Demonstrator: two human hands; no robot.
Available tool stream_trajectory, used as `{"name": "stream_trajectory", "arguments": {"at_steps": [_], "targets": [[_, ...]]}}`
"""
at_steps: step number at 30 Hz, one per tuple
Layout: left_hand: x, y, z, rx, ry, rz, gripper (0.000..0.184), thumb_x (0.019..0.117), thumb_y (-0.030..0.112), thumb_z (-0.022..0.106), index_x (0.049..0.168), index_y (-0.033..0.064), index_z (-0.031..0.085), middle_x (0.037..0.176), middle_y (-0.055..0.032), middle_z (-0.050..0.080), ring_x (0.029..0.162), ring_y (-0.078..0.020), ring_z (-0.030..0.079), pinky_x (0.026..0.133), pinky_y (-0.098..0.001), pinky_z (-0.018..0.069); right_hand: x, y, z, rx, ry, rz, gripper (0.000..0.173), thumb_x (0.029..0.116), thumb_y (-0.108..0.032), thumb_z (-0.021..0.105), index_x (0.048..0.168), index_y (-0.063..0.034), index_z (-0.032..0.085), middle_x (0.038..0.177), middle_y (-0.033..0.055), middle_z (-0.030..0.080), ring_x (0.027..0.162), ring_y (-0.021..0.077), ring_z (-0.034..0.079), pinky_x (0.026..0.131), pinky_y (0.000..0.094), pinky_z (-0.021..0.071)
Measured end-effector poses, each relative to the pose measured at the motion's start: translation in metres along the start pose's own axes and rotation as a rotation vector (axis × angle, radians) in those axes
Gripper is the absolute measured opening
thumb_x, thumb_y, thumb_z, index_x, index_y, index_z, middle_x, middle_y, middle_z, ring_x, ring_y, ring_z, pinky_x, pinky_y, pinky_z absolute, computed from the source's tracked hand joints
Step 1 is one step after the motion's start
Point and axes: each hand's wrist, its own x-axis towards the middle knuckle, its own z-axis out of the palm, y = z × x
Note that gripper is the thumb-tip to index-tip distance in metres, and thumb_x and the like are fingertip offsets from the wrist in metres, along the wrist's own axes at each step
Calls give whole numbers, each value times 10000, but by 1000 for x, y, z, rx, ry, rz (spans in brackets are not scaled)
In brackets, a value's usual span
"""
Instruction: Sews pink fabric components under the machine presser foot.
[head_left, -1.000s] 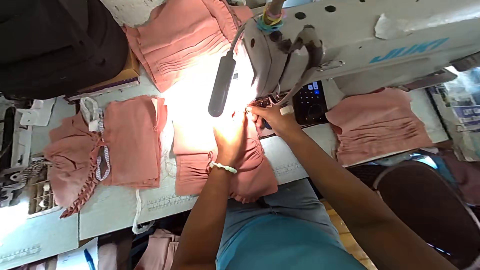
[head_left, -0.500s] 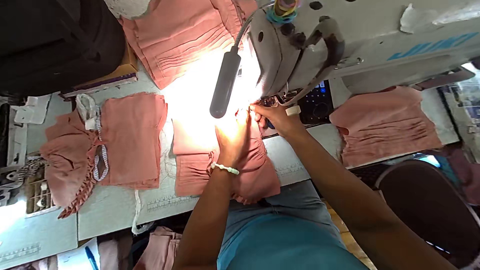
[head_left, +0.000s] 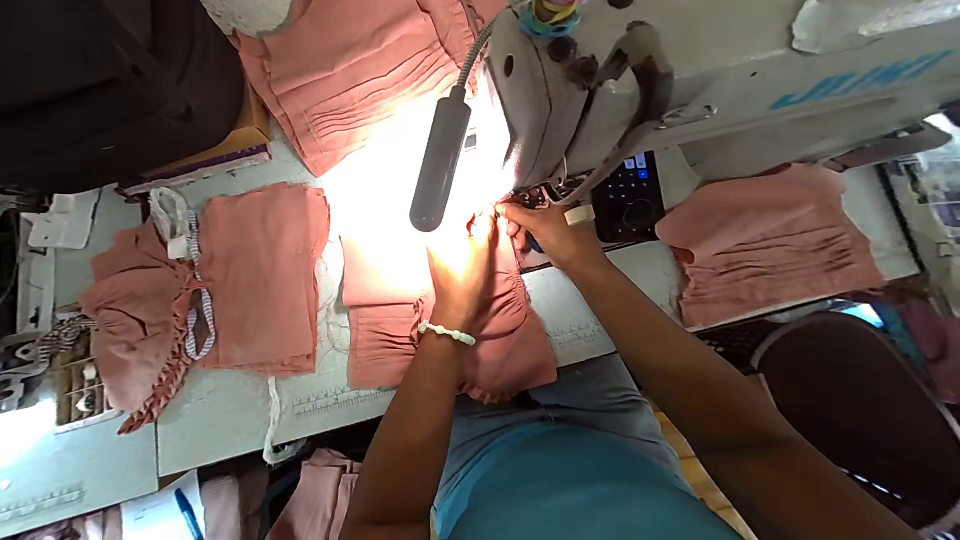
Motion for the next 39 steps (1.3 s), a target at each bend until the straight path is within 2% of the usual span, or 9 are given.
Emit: {"name": "stream_trajectory", "arguments": {"at_steps": [4, 7, 10, 14, 18, 24, 29, 34, 39], "targets": [[-9, 11, -6, 103, -61, 109, 248, 1038, 236, 611, 1215, 79, 685, 1074, -117, 732, 950, -244, 716, 835, -476, 577, -8, -19, -4, 49, 13, 14, 48, 997, -40, 605, 974, -1, 622, 618, 1, 623, 465, 61, 582, 452, 205, 519], [-17, 16, -6, 312, -116, 248, 210, 1018, 166, 620, 1124, 29, 738, 1235, -136, 706, 1017, -293, 725, 834, -485, 596, -29, -45, -29, 243, -19, 3, 179, 1067, -107, 387, 1005, -102, 555, 663, -45, 610, 463, 25, 537, 426, 171, 474], [-29, 6, -1, 418, -172, 311, 283, 991, 203, 653, 1214, 45, 729, 1360, -150, 654, 1153, -334, 680, 889, -513, 569, -64, -51, -72, -43, 18, -177, 128, 1058, -155, 427, 1105, -127, 543, 684, -46, 514, 439, 26, 454, 384, 169, 420], [-34, -16, 7, 435, -91, 456, 346, 1015, 242, 596, 1292, 64, 701, 1377, -156, 643, 1229, -324, 647, 961, -501, 549, -99, -39, -131, -857, 433, -418, 325, 1061, -194, 495, 1281, 30, 577, 1044, 193, 674, 812, 270, 672, 695, 453, 575], [-31, -15, 5, 448, -98, 470, 345, 1018, 229, 586, 1296, 60, 700, 1383, -157, 641, 1226, -319, 652, 973, -491, 543, -82, -25, -217, -1182, 756, -554, 366, 1076, -112, 444, 1401, -8, 574, 1441, 261, 561, 1313, 473, 541, 1080, 585, 431], [-25, -16, 3, 461, -101, 470, 336, 1002, 223, 607, 1276, 59, 714, 1370, -157, 651, 1209, -319, 666, 948, -489, 559, -74, -3, -240, -1184, 733, -337, 333, 1066, -108, 458, 1299, 57, 628, 1345, 313, 607, 1235, 546, 570, 1001, 675, 431], [-59, -13, -10, 422, -98, 573, 282, 986, 251, 643, 1171, 70, 755, 1286, -118, 694, 1198, -301, 645, 954, -486, 518, -85, -9, -231, -1078, 767, -482, 394, 1056, -67, 453, 1422, 19, 572, 1517, 252, 503, 1418, 464, 458, 1184, 554, 354], [-68, -26, -21, 381, -101, 619, 164, 983, 80, 613, 1033, 56, 766, 1140, -99, 748, 1054, -267, 704, 887, -411, 560, -132, -10, -116, -889, 435, -665, 270, 977, -47, 543, 1175, 92, 663, 1147, 257, 690, 987, 321, 698, 846, 441, 579], [-62, -28, -25, 279, -60, 632, 215, 997, 40, 547, 981, 41, 762, 1100, -96, 760, 1067, -235, 707, 926, -374, 552, -137, 18, -26, -777, -59, -738, 307, 855, 22, 660, 1139, -35, 760, 1232, 121, 730, 917, 276, 742, 683, 403, 608]]}}
